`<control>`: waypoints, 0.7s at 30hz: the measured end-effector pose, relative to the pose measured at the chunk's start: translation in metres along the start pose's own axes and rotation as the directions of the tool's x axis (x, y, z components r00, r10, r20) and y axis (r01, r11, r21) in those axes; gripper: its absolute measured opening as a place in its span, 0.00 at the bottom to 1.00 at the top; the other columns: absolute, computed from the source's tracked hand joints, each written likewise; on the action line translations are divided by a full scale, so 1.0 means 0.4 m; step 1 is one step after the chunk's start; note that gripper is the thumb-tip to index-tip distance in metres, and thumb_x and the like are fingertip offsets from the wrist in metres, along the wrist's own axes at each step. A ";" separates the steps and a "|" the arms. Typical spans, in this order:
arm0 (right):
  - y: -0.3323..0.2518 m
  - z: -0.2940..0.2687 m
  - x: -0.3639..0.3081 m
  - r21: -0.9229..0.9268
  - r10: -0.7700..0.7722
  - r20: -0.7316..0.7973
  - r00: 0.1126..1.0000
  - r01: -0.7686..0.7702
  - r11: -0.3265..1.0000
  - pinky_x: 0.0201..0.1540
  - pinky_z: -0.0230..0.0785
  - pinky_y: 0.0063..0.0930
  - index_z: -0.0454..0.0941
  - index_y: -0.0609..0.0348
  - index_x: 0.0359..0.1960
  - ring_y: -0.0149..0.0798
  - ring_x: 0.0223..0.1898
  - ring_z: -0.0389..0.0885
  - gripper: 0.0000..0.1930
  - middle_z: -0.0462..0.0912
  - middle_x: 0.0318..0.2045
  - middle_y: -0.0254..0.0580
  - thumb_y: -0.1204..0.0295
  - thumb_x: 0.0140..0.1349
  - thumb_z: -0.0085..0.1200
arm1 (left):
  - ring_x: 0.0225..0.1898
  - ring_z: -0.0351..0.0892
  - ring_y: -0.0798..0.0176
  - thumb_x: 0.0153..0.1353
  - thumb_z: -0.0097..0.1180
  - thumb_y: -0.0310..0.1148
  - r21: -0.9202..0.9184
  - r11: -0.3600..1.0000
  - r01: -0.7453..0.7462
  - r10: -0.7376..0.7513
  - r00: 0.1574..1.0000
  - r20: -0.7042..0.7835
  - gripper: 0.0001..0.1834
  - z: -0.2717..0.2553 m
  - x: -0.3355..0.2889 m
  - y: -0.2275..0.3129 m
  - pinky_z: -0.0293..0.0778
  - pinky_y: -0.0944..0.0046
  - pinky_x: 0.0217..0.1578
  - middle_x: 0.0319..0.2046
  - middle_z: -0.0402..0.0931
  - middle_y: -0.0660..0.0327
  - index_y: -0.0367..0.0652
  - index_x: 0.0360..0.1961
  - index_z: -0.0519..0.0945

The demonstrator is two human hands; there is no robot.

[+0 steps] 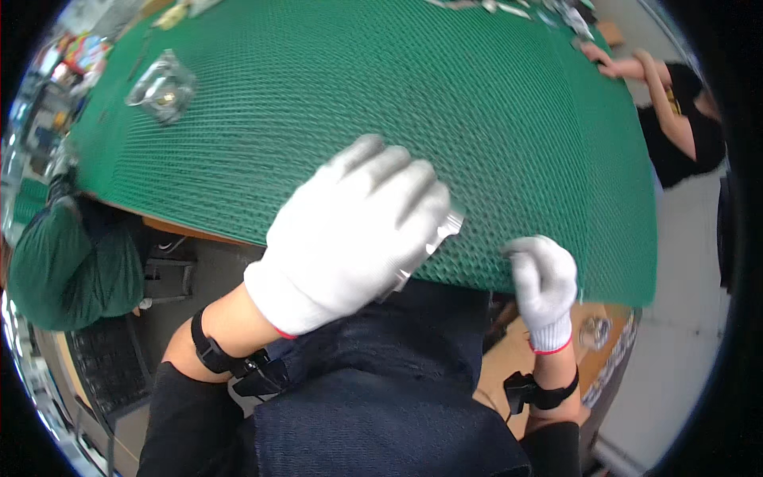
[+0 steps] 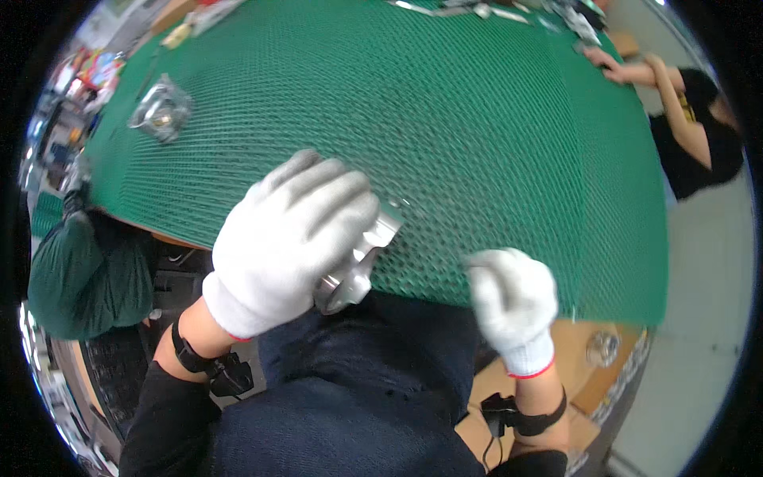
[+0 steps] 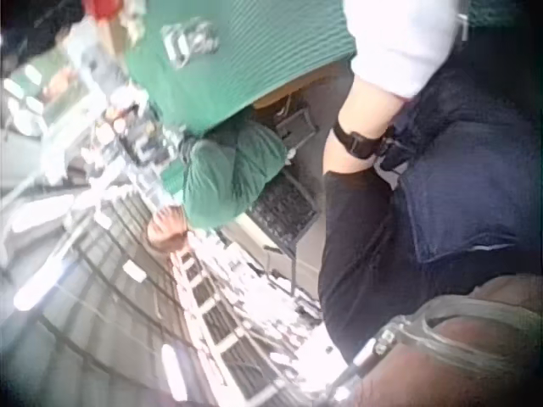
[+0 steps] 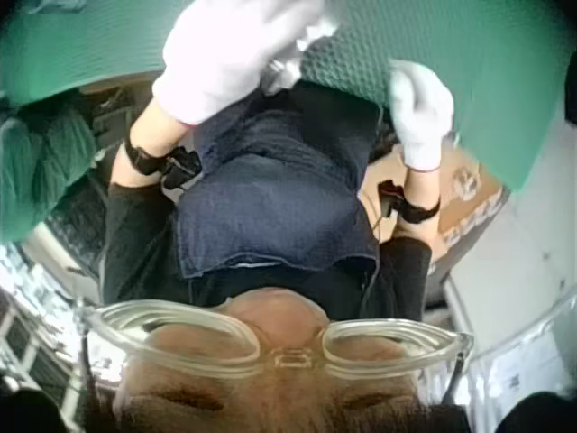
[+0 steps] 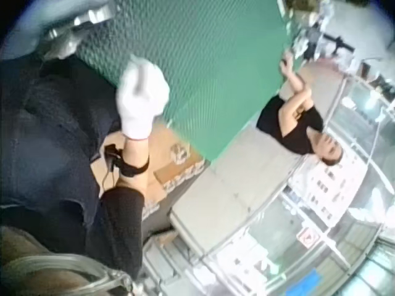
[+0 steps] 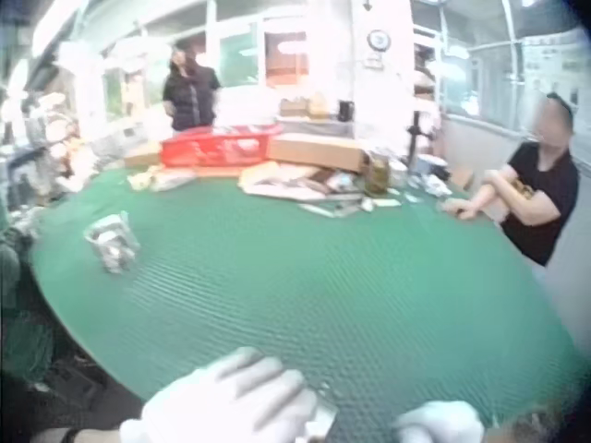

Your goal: Assembling large metal pistons by inserting components and arranging them on a tray.

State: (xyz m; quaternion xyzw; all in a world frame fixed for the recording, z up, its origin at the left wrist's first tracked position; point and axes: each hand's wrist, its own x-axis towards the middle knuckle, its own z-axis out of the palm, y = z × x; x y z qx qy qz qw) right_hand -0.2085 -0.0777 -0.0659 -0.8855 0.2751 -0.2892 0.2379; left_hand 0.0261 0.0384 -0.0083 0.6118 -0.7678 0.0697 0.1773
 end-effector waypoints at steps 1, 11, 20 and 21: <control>-0.041 -0.009 0.000 0.120 -0.028 0.066 0.997 0.020 0.993 0.30 0.72 0.35 0.83 0.58 0.29 0.47 0.26 0.81 0.05 0.81 0.23 0.44 0.75 0.57 0.54 | 0.52 0.78 0.49 0.43 0.65 0.33 0.051 0.999 -0.009 0.014 0.995 -0.098 0.25 0.012 -0.004 0.015 0.73 0.48 0.57 0.49 0.79 0.54 0.39 0.46 0.79; -0.121 0.044 0.077 0.332 0.117 0.154 0.981 -0.163 0.929 0.27 0.71 0.37 0.79 0.60 0.27 0.48 0.24 0.80 0.08 0.78 0.21 0.47 0.69 0.60 0.55 | 0.53 0.78 0.50 0.45 0.63 0.30 0.069 0.998 -0.006 0.016 0.990 -0.137 0.21 0.016 0.031 0.014 0.72 0.50 0.58 0.47 0.80 0.56 0.41 0.44 0.80; -0.119 0.037 0.101 -0.070 -0.244 0.090 0.966 0.250 0.966 0.19 0.69 0.35 0.74 0.51 0.20 0.42 0.15 0.76 0.12 0.73 0.15 0.38 0.63 0.57 0.61 | 0.40 0.84 0.47 0.51 0.59 0.30 0.151 0.978 0.141 -0.195 0.869 0.455 0.18 -0.013 0.255 -0.060 0.80 0.52 0.40 0.36 0.83 0.52 0.45 0.46 0.82; -0.113 0.012 0.119 -0.146 -0.245 0.034 0.969 0.247 0.958 0.18 0.67 0.36 0.73 0.51 0.20 0.43 0.15 0.75 0.13 0.72 0.15 0.38 0.63 0.57 0.62 | 0.41 0.84 0.47 0.51 0.59 0.30 0.149 0.983 0.107 -0.168 0.852 0.496 0.19 -0.002 0.270 -0.069 0.80 0.52 0.41 0.36 0.83 0.52 0.47 0.47 0.82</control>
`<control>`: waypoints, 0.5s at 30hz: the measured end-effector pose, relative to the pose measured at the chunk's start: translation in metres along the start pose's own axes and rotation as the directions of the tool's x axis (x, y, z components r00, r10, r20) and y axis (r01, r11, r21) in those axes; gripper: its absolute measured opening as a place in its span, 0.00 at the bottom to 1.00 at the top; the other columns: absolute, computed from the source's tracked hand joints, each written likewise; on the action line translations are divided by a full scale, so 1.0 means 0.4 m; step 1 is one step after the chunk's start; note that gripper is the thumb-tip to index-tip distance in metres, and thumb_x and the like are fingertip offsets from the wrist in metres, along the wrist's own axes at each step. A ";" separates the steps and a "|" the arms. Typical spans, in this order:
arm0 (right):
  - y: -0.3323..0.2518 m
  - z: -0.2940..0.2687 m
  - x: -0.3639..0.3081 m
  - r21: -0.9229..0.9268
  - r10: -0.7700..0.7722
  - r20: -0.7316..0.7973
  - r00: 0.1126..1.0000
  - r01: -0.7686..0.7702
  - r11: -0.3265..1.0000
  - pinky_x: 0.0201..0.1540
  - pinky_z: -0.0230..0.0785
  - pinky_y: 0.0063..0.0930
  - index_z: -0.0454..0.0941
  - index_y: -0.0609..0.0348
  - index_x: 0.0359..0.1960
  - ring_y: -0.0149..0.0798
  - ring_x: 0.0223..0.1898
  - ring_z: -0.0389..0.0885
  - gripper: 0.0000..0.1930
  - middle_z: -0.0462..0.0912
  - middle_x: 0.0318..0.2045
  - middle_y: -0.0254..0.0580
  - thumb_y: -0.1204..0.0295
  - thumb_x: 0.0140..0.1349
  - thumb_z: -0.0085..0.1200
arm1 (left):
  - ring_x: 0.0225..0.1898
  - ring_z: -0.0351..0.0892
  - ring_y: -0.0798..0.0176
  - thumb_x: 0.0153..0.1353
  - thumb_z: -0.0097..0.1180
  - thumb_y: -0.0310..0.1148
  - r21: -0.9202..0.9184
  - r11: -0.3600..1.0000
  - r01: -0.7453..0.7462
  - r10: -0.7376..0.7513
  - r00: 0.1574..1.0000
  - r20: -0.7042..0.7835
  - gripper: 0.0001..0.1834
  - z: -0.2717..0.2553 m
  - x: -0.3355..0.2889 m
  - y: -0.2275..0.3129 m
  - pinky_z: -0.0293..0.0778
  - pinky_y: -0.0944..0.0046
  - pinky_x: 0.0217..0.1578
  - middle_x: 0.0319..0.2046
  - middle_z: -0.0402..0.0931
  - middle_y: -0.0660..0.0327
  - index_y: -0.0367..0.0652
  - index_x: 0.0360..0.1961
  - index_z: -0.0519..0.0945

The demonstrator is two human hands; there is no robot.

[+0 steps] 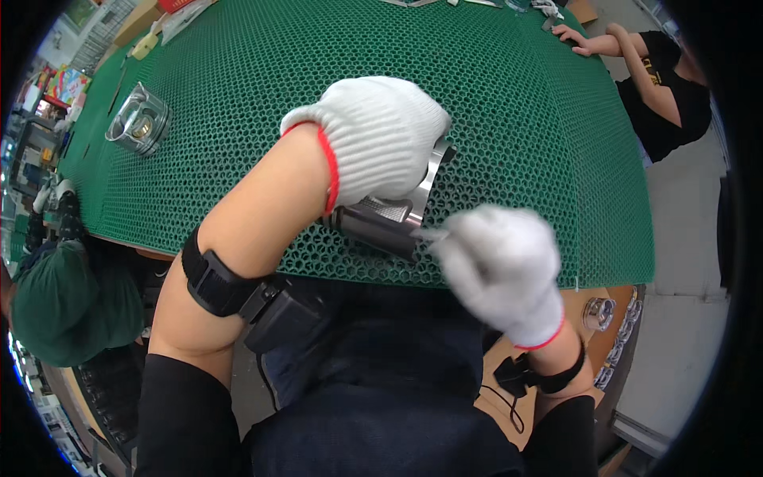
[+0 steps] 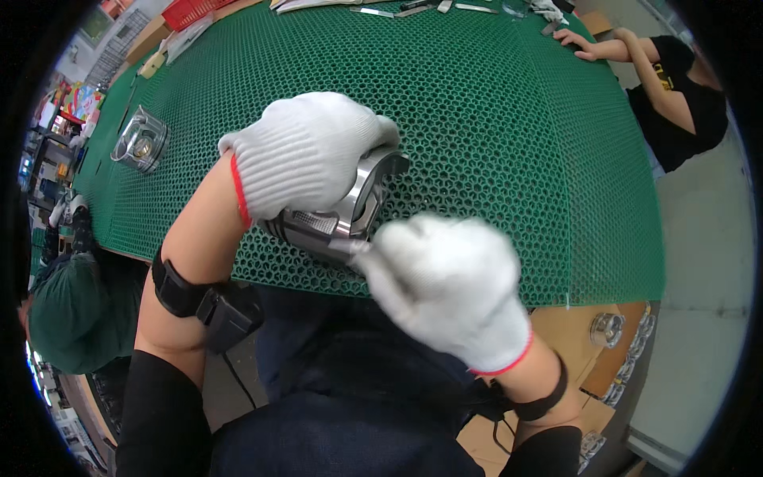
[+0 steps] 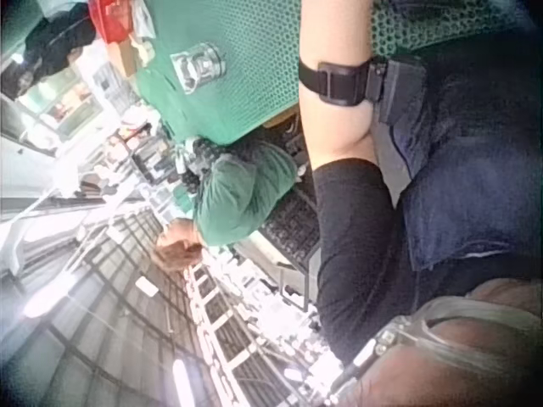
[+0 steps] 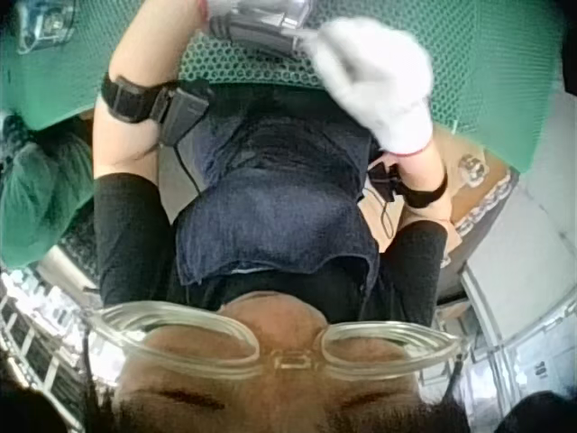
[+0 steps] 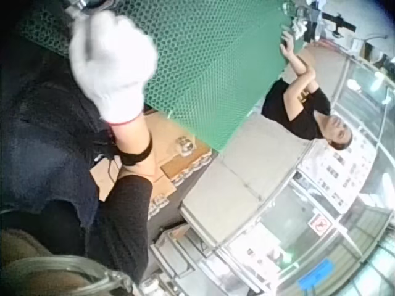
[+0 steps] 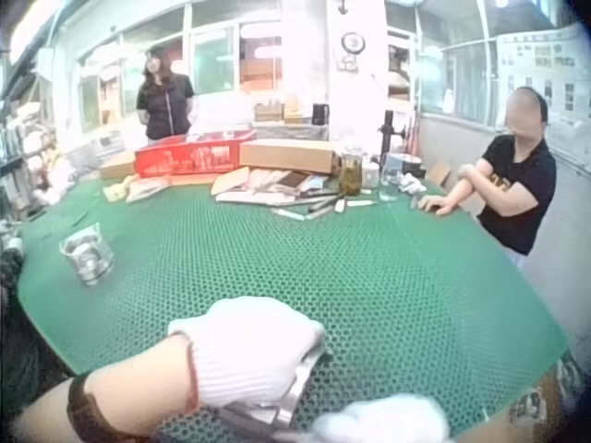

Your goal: Assembling large metal pistons by inserting components and arranging them on a tray.

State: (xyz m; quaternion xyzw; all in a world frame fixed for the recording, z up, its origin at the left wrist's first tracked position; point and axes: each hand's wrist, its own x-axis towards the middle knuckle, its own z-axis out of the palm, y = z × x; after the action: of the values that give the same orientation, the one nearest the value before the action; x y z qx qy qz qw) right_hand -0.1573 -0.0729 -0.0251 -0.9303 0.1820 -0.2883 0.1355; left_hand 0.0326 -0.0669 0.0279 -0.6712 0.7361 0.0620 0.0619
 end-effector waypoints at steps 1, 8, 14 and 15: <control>0.009 -0.013 0.011 -0.100 -0.007 -0.011 1.000 0.006 0.995 0.19 0.67 0.37 0.72 0.51 0.20 0.43 0.15 0.74 0.14 0.72 0.15 0.37 0.62 0.57 0.62 | 0.41 0.84 0.48 0.51 0.59 0.30 0.011 0.999 -0.035 0.034 0.998 0.049 0.20 0.003 0.005 0.000 0.80 0.53 0.42 0.37 0.84 0.52 0.48 0.49 0.82; 0.022 -0.015 0.004 -0.128 -0.022 0.162 0.986 0.043 0.991 0.22 0.69 0.36 0.72 0.51 0.19 0.43 0.17 0.76 0.14 0.73 0.15 0.37 0.62 0.57 0.62 | 0.41 0.84 0.48 0.56 0.55 0.32 0.081 0.995 -0.052 0.042 0.991 0.125 0.17 -0.006 0.043 0.003 0.80 0.54 0.43 0.37 0.84 0.54 0.50 0.48 0.84; 0.018 -0.014 0.003 0.022 -0.047 0.440 0.897 0.042 0.999 0.24 0.72 0.38 0.75 0.52 0.21 0.46 0.18 0.78 0.12 0.77 0.18 0.38 0.62 0.57 0.60 | 0.40 0.84 0.49 0.55 0.57 0.30 -0.008 1.000 -0.015 0.015 1.000 0.026 0.17 0.004 -0.007 -0.009 0.81 0.54 0.41 0.35 0.83 0.52 0.48 0.47 0.83; 0.022 -0.019 -0.004 0.109 -0.052 0.554 0.831 -0.010 0.994 0.25 0.73 0.38 0.77 0.52 0.22 0.46 0.20 0.79 0.11 0.78 0.19 0.38 0.63 0.58 0.60 | 0.39 0.84 0.49 0.54 0.57 0.30 -0.042 0.999 -0.027 0.026 1.000 -0.016 0.16 0.013 -0.019 -0.004 0.81 0.54 0.41 0.34 0.83 0.52 0.47 0.46 0.83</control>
State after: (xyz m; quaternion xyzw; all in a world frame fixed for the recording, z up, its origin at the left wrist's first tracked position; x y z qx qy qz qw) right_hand -0.1653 -0.0814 -0.0230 -0.9671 0.1087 -0.0163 0.2293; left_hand 0.0348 -0.0588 0.0242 -0.6631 0.7438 0.0730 0.0411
